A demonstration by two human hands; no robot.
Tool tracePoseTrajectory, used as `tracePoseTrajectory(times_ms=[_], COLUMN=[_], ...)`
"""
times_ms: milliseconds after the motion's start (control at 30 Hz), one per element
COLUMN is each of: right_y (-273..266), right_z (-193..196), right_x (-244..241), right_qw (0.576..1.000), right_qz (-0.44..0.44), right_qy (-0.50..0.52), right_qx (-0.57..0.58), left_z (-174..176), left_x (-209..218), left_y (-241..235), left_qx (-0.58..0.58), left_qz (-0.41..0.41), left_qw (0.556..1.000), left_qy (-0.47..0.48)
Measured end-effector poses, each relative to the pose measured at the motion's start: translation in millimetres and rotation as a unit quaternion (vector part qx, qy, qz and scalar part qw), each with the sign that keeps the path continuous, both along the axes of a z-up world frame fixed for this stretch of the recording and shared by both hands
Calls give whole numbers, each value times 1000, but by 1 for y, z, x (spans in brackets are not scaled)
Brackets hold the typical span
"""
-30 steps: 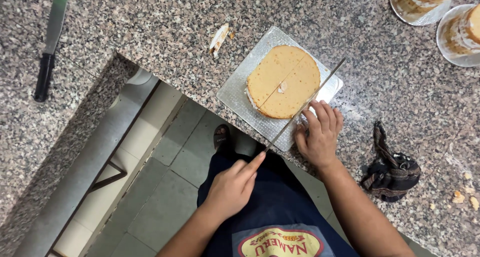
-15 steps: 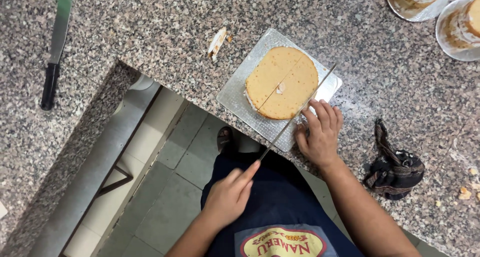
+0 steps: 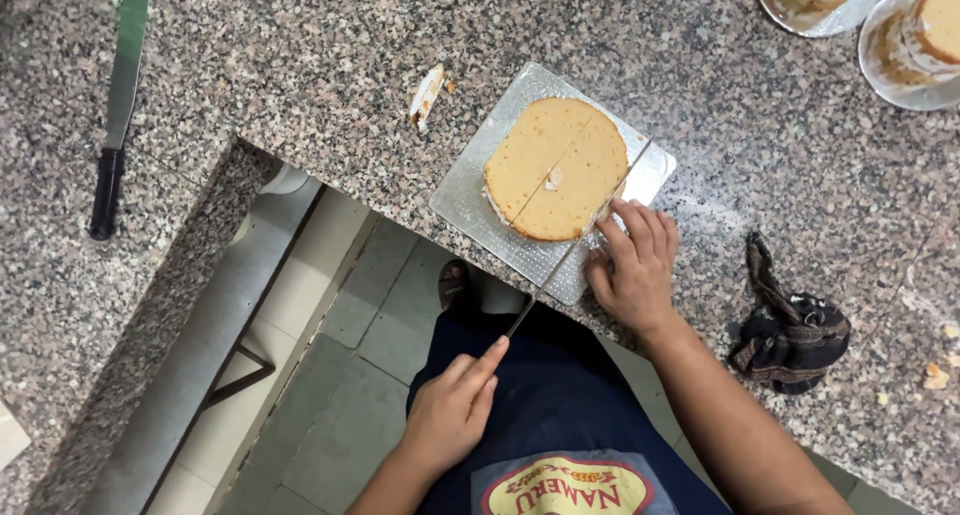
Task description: The person trims the crusty edge off a round cake layer with a long knife, setting the trimmed strips on the counter. They spread cream onto the cut surface with a spatula, cut the layer in half, and continue trimming and repositioning the cake halves on the board.
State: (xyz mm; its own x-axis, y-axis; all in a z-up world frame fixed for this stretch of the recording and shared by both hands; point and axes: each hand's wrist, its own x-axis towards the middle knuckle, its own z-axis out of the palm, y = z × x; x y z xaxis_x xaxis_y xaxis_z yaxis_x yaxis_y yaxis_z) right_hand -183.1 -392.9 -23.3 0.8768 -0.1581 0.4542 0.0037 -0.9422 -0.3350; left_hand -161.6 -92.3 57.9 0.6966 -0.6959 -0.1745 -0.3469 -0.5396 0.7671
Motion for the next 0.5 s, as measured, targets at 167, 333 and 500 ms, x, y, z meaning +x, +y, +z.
tracePoseTrajectory(times_ms=[167,333,500], right_y=[-4,-1,1], right_z=[-1,3,3], right_x=[-3,2,4], right_qw=[997,996,996], right_qz=[-16,-67,-66], right_qy=[-29,30,55], right_qx=[69,50,7], left_z=[9,9,7], left_x=[6,3,7], left_y=[-11,0,-14], left_qx=[7,19,3], left_qz=[8,2,5], left_qw=[1000,1000,1000], left_qy=[17,6,-14])
